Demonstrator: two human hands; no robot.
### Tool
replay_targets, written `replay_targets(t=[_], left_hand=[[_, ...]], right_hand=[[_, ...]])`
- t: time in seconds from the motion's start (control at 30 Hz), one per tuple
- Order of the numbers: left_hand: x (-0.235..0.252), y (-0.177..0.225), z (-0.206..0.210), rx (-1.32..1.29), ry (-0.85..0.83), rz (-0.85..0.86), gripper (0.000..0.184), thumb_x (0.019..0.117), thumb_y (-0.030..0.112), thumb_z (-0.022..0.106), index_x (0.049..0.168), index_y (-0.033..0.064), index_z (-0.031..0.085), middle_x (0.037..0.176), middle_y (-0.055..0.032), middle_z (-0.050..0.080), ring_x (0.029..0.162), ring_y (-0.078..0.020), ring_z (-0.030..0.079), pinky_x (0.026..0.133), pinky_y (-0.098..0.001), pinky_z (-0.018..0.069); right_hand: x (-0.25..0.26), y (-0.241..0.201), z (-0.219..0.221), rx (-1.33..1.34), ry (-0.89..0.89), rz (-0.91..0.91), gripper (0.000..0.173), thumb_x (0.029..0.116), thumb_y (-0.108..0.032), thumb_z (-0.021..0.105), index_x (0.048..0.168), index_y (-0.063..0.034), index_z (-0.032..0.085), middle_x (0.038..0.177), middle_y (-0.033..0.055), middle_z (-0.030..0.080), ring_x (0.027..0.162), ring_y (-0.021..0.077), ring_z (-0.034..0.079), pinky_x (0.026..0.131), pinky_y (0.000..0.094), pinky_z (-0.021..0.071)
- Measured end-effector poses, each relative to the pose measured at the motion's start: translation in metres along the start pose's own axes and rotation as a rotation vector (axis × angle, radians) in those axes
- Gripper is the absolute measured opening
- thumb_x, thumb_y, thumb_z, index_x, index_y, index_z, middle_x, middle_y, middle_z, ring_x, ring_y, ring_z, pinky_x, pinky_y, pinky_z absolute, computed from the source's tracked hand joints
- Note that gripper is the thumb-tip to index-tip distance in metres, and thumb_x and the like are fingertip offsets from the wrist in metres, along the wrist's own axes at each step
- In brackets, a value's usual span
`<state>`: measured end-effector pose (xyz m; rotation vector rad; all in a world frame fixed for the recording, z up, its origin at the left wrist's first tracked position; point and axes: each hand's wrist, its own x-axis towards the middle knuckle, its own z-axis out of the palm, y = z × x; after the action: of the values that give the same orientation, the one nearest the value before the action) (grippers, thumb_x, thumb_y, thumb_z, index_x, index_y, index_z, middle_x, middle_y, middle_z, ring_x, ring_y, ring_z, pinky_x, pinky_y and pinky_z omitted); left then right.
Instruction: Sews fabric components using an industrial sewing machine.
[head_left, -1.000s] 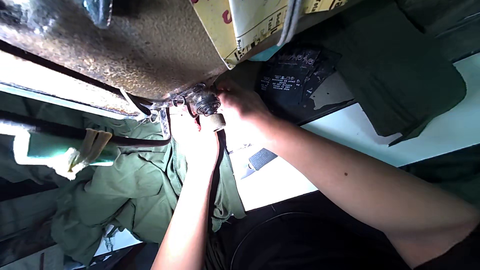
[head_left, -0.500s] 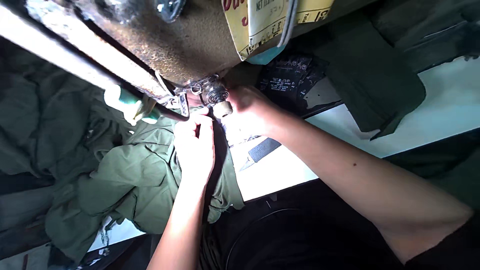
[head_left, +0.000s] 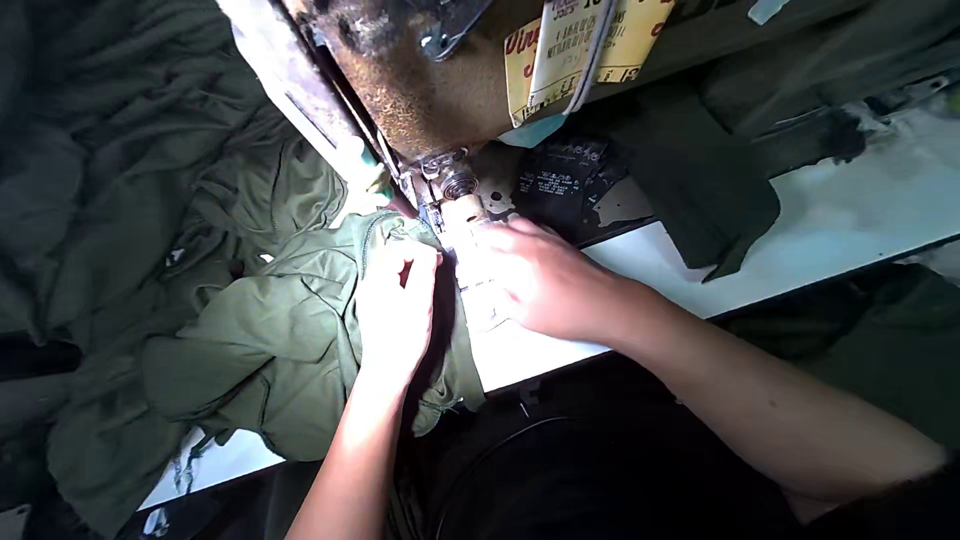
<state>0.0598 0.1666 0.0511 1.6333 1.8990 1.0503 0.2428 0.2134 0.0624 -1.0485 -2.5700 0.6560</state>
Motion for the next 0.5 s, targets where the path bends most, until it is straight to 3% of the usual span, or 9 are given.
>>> replay_targets(t=[0.1, 0.17, 0.2, 0.27, 0.33, 0.4, 0.5], left_hand=[[-0.013, 0.002, -0.003, -0.058, -0.029, 0.046, 0.015, 0.1013, 0.015, 0.057, 0.098, 0.0061, 0.069, 0.084, 0.0052, 0.067, 0.076, 0.0046, 0.063, 0.072, -0.0149, 0.0524], [-0.019, 0.005, -0.001, -0.104, -0.028, 0.096, 0.013, 0.0996, 0.013, 0.058, 0.096, 0.006, 0.069, 0.082, 0.0069, 0.066, 0.075, 0.0076, 0.062, 0.071, -0.0114, 0.0521], [-0.022, 0.006, 0.001, -0.128, -0.027, 0.12, 0.012, 0.0989, 0.013, 0.059, 0.095, 0.0065, 0.069, 0.081, 0.008, 0.065, 0.073, 0.0085, 0.06, 0.069, -0.0103, 0.0507], [-0.026, 0.007, 0.002, -0.178, -0.028, 0.179, 0.012, 0.0981, 0.012, 0.059, 0.093, 0.0067, 0.069, 0.081, 0.0086, 0.062, 0.073, 0.0084, 0.058, 0.068, -0.0097, 0.0495], [-0.031, 0.006, 0.005, -0.241, -0.05, 0.253, 0.013, 0.0982, 0.01, 0.056, 0.091, 0.0076, 0.067, 0.082, 0.0088, 0.061, 0.075, 0.0071, 0.058, 0.07, -0.0106, 0.0503], [-0.034, 0.005, 0.009, -0.28, -0.057, 0.349, 0.013, 0.0987, 0.008, 0.057, 0.092, 0.0047, 0.067, 0.087, 0.0051, 0.064, 0.08, 0.0047, 0.06, 0.076, -0.0127, 0.0518], [-0.036, 0.005, 0.014, -0.249, -0.046, 0.45, 0.013, 0.0992, 0.008, 0.057, 0.093, 0.0028, 0.067, 0.088, 0.0013, 0.064, 0.084, 0.0028, 0.059, 0.08, -0.0136, 0.0493]], right_hand=[[-0.033, 0.006, 0.01, -0.153, -0.046, -0.035, 0.017, 0.0867, -0.008, 0.072, 0.103, -0.0056, 0.075, 0.097, 0.0125, 0.066, 0.097, 0.0335, 0.063, 0.078, 0.0485, 0.0506], [-0.042, 0.01, 0.009, -0.078, -0.064, 0.03, 0.022, 0.0866, -0.008, 0.077, 0.108, -0.0039, 0.075, 0.098, 0.0156, 0.067, 0.097, 0.0356, 0.064, 0.083, 0.0508, 0.053], [-0.045, 0.012, 0.006, -0.01, -0.062, 0.078, 0.018, 0.087, -0.006, 0.077, 0.105, -0.0034, 0.074, 0.098, 0.0158, 0.066, 0.097, 0.0349, 0.064, 0.085, 0.0505, 0.0538], [-0.05, 0.014, 0.002, 0.158, 0.032, 0.158, 0.008, 0.089, -0.001, 0.069, 0.096, -0.0018, 0.071, 0.093, 0.0128, 0.063, 0.085, 0.0259, 0.063, 0.076, 0.0422, 0.0548], [-0.053, 0.013, 0.001, 0.437, 0.19, 0.238, 0.007, 0.0919, -0.001, 0.06, 0.099, -0.0003, 0.061, 0.086, 0.008, 0.06, 0.066, 0.0126, 0.057, 0.059, 0.029, 0.0502], [-0.051, 0.009, 0.005, 0.791, 0.29, 0.276, 0.011, 0.0908, -0.003, 0.057, 0.101, -0.0062, 0.054, 0.074, 0.002, 0.059, 0.052, 0.0032, 0.055, 0.046, 0.0176, 0.0477], [-0.049, -0.004, 0.01, 1.161, 0.291, 0.305, 0.014, 0.0857, -0.004, 0.062, 0.096, -0.0123, 0.062, 0.073, -0.0027, 0.059, 0.05, -0.0005, 0.044, 0.044, 0.0129, 0.0341]])
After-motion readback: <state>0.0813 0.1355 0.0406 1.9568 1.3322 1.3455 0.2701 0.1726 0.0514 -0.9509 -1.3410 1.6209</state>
